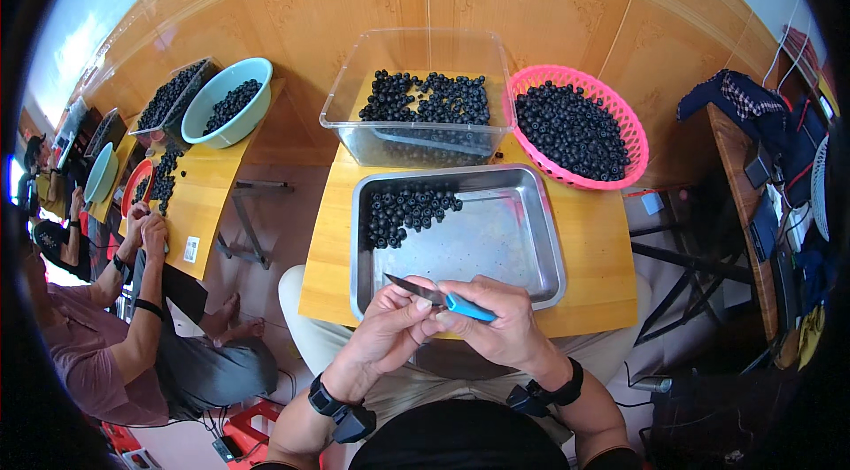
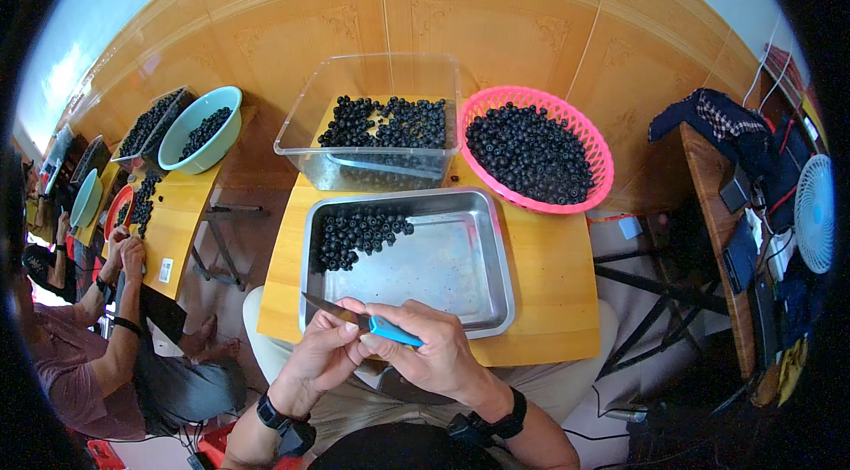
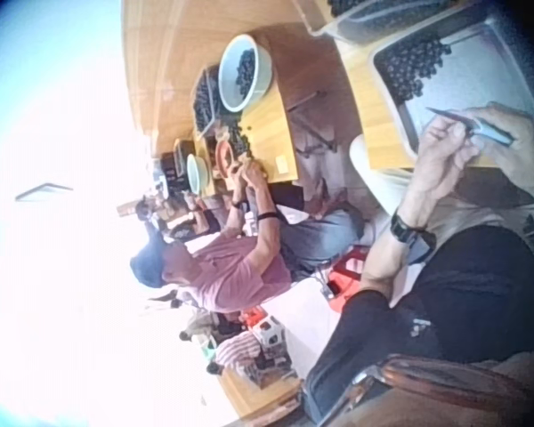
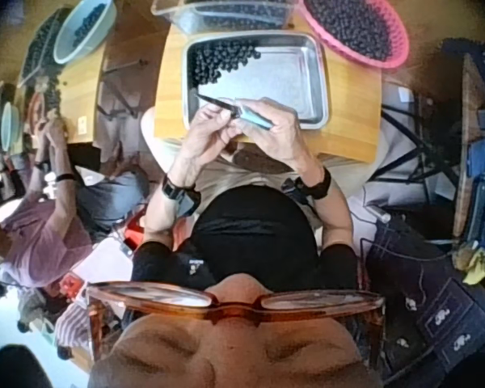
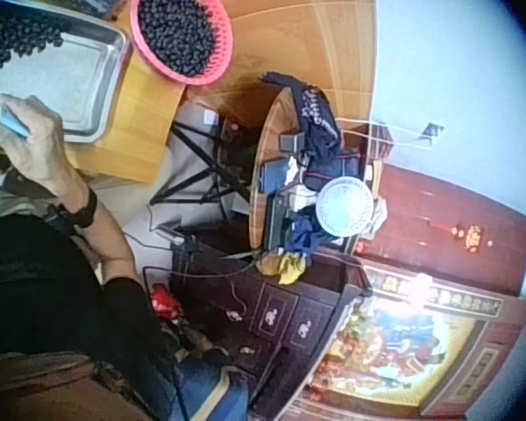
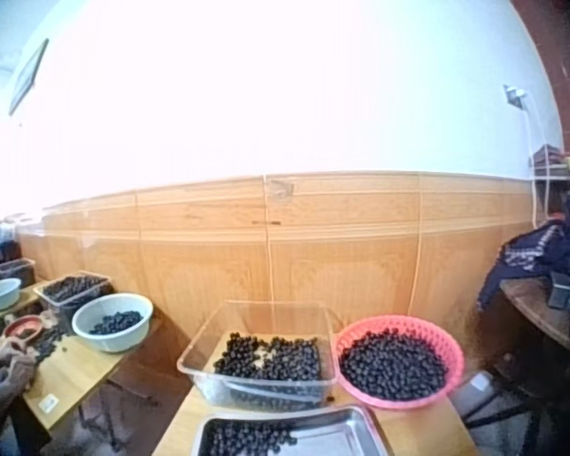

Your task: The recorder uses a small knife to pit and process small black fruits (likely grapes or olives) into a metal tray.

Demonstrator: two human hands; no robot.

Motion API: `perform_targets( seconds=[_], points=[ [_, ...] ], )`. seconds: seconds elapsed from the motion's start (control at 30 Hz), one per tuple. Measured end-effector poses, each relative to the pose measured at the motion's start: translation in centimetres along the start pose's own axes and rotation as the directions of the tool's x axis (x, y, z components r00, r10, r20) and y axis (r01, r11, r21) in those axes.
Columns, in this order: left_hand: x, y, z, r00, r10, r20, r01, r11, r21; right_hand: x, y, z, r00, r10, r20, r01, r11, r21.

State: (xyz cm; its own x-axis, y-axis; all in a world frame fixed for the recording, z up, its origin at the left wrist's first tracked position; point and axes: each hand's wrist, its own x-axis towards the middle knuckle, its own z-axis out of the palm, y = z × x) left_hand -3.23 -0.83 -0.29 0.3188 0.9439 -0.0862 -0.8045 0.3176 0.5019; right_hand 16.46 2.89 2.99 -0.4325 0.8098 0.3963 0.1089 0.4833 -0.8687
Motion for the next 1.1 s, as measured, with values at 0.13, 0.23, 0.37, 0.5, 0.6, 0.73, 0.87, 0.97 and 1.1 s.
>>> perform_targets(
  seconds=[0.13, 0.23, 0.37, 0.5, 0.6, 0.73, 0.87, 0.97, 1.1],
  points=[
    [0.1, -0.1, 0.0, 0.999, -0.042, 0.022, 0.042, 0.999, -0.001, 0.0, 0.2, 0.0, 0.999, 0.042, 0.03, -0.044, 0.995, 0.091],
    [0.2, -0.1, -0.2, 0.996, -0.069, 0.05, 0.069, 0.998, -0.011, -0.3, 0.8, -0.1, 0.99, 0.118, 0.071, -0.129, 0.974, 0.186],
    [0.3, -0.1, -0.7, 0.994, -0.094, 0.059, 0.094, 0.996, 0.01, -0.3, 0.7, -0.3, 0.972, 0.21, 0.106, -0.232, 0.927, 0.294],
    [0.2, 0.3, -0.5, 0.991, -0.136, 0.01, 0.135, 0.987, 0.081, -0.3, 1.0, -0.7, 0.971, 0.186, 0.148, -0.211, 0.962, 0.174],
    [0.2, 0.6, 0.3, 0.987, -0.151, -0.046, 0.157, 0.976, 0.151, -0.5, 0.9, -0.7, 0.986, 0.105, 0.129, -0.117, 0.99, 0.085],
    [0.7, 0.9, -0.1, 0.992, 0.069, -0.105, 0.012, 0.784, 0.62, 0.0, 1.3, -1.7, 0.997, 0.069, 0.026, -0.068, 0.997, -0.049],
    [1.7, 3.4, 0.5, 0.882, 0.326, 0.34, -0.108, -0.565, 0.818, 1.7, 1.8, -5.7, 0.958, 0.034, -0.286, -0.118, 0.952, -0.282],
    [3.1, 4.4, -0.6, 0.896, 0.256, 0.364, -0.062, -0.738, 0.672, 4.2, 2.8, -9.0, 0.909, -0.073, -0.411, -0.132, 0.883, -0.45],
    [4.5, 4.8, -2.7, 0.926, 0.168, 0.339, -0.028, -0.863, 0.504, 7.8, 4.6, -12.7, 0.856, -0.139, -0.498, -0.159, 0.846, -0.509]
  ],
)
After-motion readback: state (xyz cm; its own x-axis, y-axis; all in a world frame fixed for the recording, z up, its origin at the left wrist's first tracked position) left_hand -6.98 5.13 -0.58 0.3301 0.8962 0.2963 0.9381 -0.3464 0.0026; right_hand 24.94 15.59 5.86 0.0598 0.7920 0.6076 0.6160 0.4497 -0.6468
